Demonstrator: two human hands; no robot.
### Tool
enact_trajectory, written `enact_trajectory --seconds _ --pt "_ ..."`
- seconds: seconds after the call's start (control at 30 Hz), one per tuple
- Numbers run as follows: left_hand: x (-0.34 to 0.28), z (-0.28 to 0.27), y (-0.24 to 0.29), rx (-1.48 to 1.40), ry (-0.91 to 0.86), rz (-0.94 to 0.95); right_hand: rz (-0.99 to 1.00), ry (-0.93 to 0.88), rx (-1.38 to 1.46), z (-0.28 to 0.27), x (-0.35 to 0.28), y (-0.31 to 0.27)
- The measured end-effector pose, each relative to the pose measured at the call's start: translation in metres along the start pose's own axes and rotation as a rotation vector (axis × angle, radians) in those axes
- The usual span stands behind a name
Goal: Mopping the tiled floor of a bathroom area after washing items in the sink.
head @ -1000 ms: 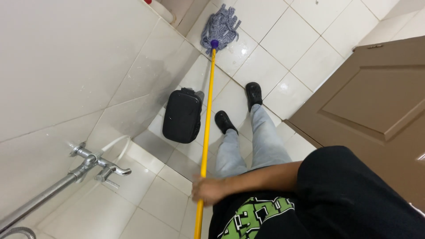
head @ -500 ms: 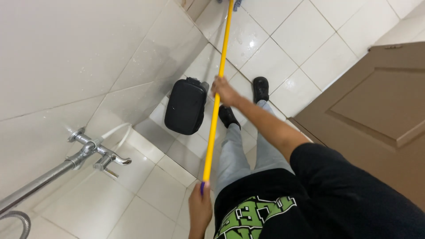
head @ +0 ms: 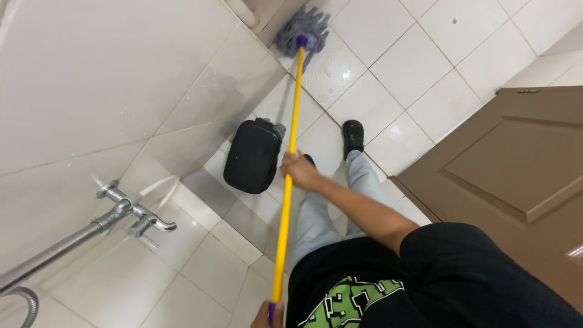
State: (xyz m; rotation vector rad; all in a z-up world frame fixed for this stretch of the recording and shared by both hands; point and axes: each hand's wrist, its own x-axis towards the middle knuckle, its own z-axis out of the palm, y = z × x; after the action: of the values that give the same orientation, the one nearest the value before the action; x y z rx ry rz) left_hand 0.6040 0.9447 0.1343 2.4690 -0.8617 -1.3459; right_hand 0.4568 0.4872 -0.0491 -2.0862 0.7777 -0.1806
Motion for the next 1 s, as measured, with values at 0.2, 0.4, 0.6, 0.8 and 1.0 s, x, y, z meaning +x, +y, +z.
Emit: enact_trajectory --seconds 0.2,0.4,0.6,0.8,1.0 --pt "0.097 -0.033 0.256 -0.026 -0.064 -0.063 0.014 0.073 -0.197 -0.057 0.06 0.145" --pt "0.082 -0.029 0.149 -0.04 -0.102 -0.044 0.01 0.086 -0.261 0.004 0.043 0.141" --pt "0.059 -0.025 0.084 -0.015 -0.178 -0.103 0.075 -0.035 -0.239 0.069 -0.025 0.012" --pt "0.088 -0.015 0.081 0.016 -0.245 -0.007 0.223 0.092 -0.284 0.039 -0.031 0.106" --pt "0.212 0.061 0.272 -0.016 -0.221 0.334 0.357 0.232 -0.479 -0.108 -0.018 0.191"
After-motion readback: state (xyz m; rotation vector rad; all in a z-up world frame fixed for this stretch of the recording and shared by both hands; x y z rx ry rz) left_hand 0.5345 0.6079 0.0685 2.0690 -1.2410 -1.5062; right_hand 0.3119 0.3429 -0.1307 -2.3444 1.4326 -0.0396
